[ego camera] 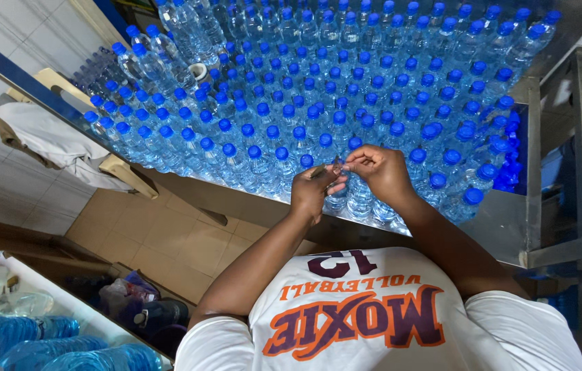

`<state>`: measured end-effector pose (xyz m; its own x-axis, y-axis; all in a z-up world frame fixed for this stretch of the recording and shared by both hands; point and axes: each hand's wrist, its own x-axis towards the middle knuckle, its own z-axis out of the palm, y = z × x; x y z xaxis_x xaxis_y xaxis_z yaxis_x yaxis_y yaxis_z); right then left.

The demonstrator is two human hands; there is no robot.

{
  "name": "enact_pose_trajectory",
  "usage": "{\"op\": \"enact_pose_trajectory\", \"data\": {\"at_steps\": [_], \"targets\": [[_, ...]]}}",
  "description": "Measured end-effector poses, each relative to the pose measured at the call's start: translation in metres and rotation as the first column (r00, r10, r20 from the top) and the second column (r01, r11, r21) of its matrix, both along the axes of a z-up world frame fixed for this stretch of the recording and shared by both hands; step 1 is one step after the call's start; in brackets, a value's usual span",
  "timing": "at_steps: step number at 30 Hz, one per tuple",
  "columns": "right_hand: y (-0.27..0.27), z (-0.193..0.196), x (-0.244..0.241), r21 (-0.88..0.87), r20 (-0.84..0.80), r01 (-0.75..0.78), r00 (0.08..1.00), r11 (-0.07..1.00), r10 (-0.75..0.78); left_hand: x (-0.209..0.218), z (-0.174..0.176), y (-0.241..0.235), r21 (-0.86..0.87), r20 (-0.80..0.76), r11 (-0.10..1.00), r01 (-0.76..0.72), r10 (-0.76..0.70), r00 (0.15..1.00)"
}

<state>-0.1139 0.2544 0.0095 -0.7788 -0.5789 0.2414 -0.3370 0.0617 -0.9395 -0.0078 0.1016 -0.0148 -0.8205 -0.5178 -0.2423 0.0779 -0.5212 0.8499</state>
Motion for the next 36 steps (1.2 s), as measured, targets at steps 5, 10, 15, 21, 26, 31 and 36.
{"op": "enact_pose_trajectory", "data": {"at_steps": [5,10,15,21,26,31,36], "targets": [[0.01,0.012,0.006,-0.095,0.018,-0.007,1.0,0.995,0.009,0.001,0.011,0.008,-0.072,0.007,0.995,-0.067,0.068,0.998],[0.015,0.033,0.007,-0.085,-0.007,-0.311,0.95,0.947,0.312,0.009,0.022,0.012,-0.166,0.041,0.983,-0.072,0.08,0.996],[0.027,0.051,0.015,0.096,-0.014,-0.275,0.961,0.957,0.278,0.017,0.014,0.003,-0.154,0.093,0.988,-0.032,0.047,0.995],[0.003,-0.006,-0.03,0.408,-0.671,0.145,0.717,0.901,0.189,0.022,0.022,-0.018,0.002,0.044,0.987,-0.16,0.16,0.986],[-0.034,-0.024,-0.034,0.463,-0.676,0.167,0.701,0.87,0.226,0.024,0.004,-0.029,0.028,0.019,0.982,-0.185,0.184,0.983],[-0.039,-0.039,-0.043,0.373,-0.681,0.088,0.702,0.924,0.208,0.038,0.003,-0.035,0.034,0.002,0.979,-0.201,0.201,0.98],[-0.019,0.036,-0.006,0.48,-0.64,-0.14,0.62,0.866,0.455,0.044,0.014,-0.036,0.034,0.001,0.98,-0.196,0.196,0.981]]}}
